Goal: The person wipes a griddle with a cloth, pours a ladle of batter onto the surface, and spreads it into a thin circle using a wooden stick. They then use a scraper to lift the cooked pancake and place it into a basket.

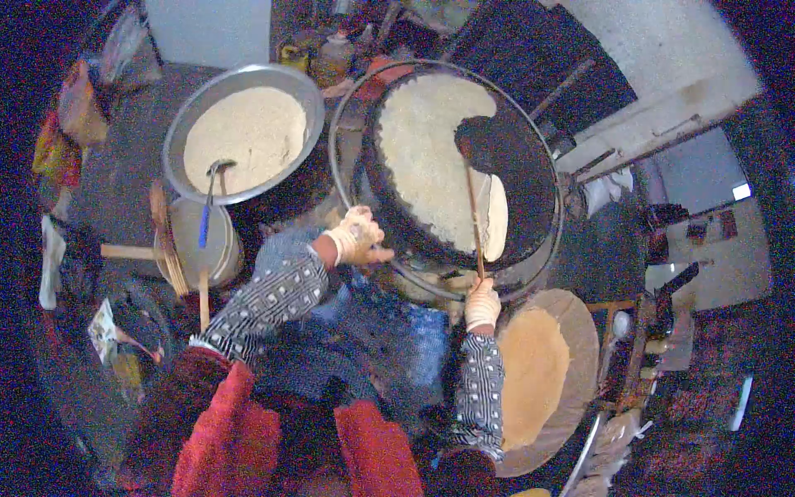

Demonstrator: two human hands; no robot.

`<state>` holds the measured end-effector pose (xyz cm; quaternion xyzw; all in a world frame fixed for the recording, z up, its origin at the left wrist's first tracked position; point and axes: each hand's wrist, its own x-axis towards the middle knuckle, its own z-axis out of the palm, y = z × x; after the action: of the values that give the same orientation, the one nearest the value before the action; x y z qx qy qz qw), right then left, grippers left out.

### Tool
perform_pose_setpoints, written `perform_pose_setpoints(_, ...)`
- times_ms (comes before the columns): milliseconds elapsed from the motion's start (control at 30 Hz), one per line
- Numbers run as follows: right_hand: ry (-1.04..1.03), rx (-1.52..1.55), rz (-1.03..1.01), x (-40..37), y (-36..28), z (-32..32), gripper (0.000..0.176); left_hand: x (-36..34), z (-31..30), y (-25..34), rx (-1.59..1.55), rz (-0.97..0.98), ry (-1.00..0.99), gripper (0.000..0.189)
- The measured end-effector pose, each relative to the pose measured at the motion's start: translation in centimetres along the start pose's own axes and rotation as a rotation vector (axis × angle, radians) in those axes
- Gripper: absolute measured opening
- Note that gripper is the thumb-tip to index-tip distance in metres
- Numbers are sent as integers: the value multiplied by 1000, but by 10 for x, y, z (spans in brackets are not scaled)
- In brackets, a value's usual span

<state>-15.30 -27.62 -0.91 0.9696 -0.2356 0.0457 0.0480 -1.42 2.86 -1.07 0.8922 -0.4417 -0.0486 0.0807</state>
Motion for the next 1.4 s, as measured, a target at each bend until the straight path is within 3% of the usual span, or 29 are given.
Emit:
perform_pose_setpoints(67, 27, 59, 120, 6, 12, 11, 32, 1, 15, -13, -43, -6, 127, 56)
perform_pose_setpoints(167, 98, 187, 34, 9, -2, -4, 29, 0, -5, -13, 6, -79, 80, 56)
perform_pose_setpoints(267, 164, 91, -182, -18, -19, -3, 25, 1, -20, 26, 7, -65, -225, 62)
perform_pose_setpoints(333, 61, 160, -169, -28, -14, 17, 25, 5, 12, 59, -147, -50, -48, 66)
perform_pose_setpoints(400, 138, 123, -33, -9, 16, 34, 25, 9, -4, 86, -174, 2, -199, 71)
perform_pose_setpoints(433, 136, 100, -7, -6, 17, 20, 26, 10, 2, 92, -197, -4, -155, 72)
perform_pose_setpoints(533, 111, 79, 6, 1, 1, -5, 33, 12, 15, 86, -244, 2, -87, 70)
perform_pose_setpoints(600, 26, 208, 106, -9, -10, -10, 27, 13, 8, 81, -194, 8, -179, 68)
perform_pose_setpoints(633, 105, -1, -51, -8, 4, 12, 28, 12, 12, 79, -176, 15, -102, 67)
perform_pose_setpoints(733, 121, 44, 92, 5, 17, 15, 31, 10, 20, 71, -130, 38, -6, 67)
perform_pose_setpoints(800, 216, 94, -21, 6, 8, 6, 30, 9, 26, 67, -124, 51, 21, 69)
perform_pose_setpoints(867, 108, 202, -3, -5, -13, -12, 25, 8, 19, 61, -76, 42, 19, 69)
perform_pose_setpoints(933, 50, 61, -190, -24, -18, 7, 23, 8, 30, 53, -67, 51, 106, 69)
perform_pose_setpoints(967, 144, 232, -274, -25, -7, 23, 19, 2, 17, 51, -35, 54, 93, 67)
perform_pose_setpoints(1000, 239, 143, -205, -13, 17, 52, 15, 4, 31, 44, -81, 121, 279, 63)
perform_pose_setpoints(1033, 135, 246, -36, -7, 18, 35, 18, 3, 31, 40, -94, 147, 316, 61)
perform_pose_setpoints(1133, 76, 48, 29, 17, 23, 16, 30, 6, 24, 31, -126, 104, 234, 57)
perform_pose_setpoints(1200, 165, 79, 3, 10, 9, 11, 31, 9, 15, 26, -56, 77, 103, 55)
perform_pose_setpoints(1233, 67, 52, 29, 6, 4, -2, 32, 9, 18, 24, -56, 70, 228, 54)
perform_pose_setpoints(1333, -48, 72, 225, 10, 14, -2, 36, 8, 21, 13, -52, 69, 232, 51)
perform_pose_setpoints(1400, -69, 200, 227, 12, 0, -22, 38, 8, 20, 6, -63, 58, 221, 45)
